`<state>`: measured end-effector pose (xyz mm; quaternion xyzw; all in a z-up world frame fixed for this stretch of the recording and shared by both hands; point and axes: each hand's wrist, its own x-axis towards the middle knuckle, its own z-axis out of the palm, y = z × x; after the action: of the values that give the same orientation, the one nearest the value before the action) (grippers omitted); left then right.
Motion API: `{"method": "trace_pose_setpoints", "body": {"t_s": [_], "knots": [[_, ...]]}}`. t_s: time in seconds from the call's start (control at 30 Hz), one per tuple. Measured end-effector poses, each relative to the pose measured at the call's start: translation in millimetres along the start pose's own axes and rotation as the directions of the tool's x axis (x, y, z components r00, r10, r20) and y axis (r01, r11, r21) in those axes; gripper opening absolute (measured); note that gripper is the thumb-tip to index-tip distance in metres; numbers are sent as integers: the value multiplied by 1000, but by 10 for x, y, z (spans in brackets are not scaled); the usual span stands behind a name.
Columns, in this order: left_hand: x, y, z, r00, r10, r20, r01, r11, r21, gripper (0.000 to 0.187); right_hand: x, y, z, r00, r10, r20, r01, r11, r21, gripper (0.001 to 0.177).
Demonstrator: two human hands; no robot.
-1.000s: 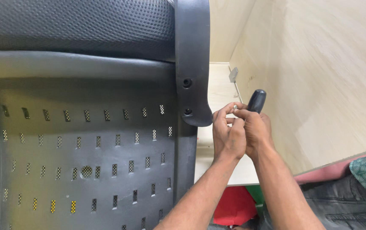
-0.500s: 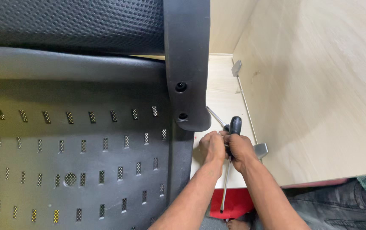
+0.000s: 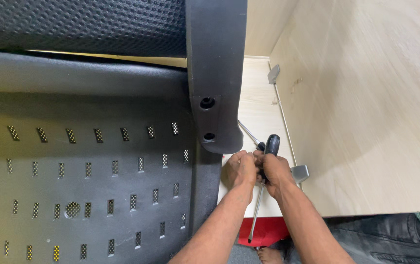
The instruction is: The person uses a screwdriver to tighten screws into the back frame of a black office chair. They work on multiple screw holes along the side and top edges of the chair back, securing the frame components together.
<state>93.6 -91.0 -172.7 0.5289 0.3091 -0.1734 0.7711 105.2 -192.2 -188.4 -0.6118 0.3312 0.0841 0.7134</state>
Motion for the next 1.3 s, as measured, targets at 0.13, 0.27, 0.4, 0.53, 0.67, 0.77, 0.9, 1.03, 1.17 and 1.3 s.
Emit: {"method": "trace_pose_setpoints", "body": {"t_s": [0.13, 0.27, 0.4, 0.53, 0.67, 0.77, 0.9, 1.03, 1.17, 1.3], "knots": [[3, -22, -8, 999, 51, -7, -51, 998, -32, 49, -81, -51, 22, 999, -19, -28, 20, 1000, 15, 32], [-50, -33, -77, 998, 58, 27, -55, 995, -80, 33, -158, -59, 76, 997, -15, -79, 13, 1000, -26, 33], [-179, -66, -157, 988, 156, 10, -156, 980, 126, 24, -217, 5, 69, 990, -85, -113, 86, 996, 7, 28], [-357, -57, -238, 990, 129, 64, -136, 983, 127, 25, -288, 34, 67, 983, -127, -133, 134, 990, 40, 21], [-467, -43, -292, 994, 83, 72, -92, 987, 129, 24, -367, 82, 72, 977, -86, -195, 77, 996, -53, 20], [-484, -68, -345, 993, 90, 81, -99, 988, 116, 22, -419, 135, 77, 969, -74, -235, 61, 996, -61, 21], [-440, -102, -364, 988, 114, 106, -118, 992, 33, 20, -458, 148, 99, 969, -100, -224, 84, 993, -80, 18], [-362, -121, -353, 982, 122, 145, -122, 993, -6, 25, -488, 127, 126, 969, -96, -229, 69, 990, -122, 15], [-307, -144, -344, 985, 108, 135, -110, 994, 10, 26, -485, 135, 180, 972, -101, -212, 76, 989, -125, 13], [-257, -149, -337, 980, 128, 154, -120, 991, -58, 24, -431, 178, 190, 985, -76, -153, 60, 993, -103, 13]]}}
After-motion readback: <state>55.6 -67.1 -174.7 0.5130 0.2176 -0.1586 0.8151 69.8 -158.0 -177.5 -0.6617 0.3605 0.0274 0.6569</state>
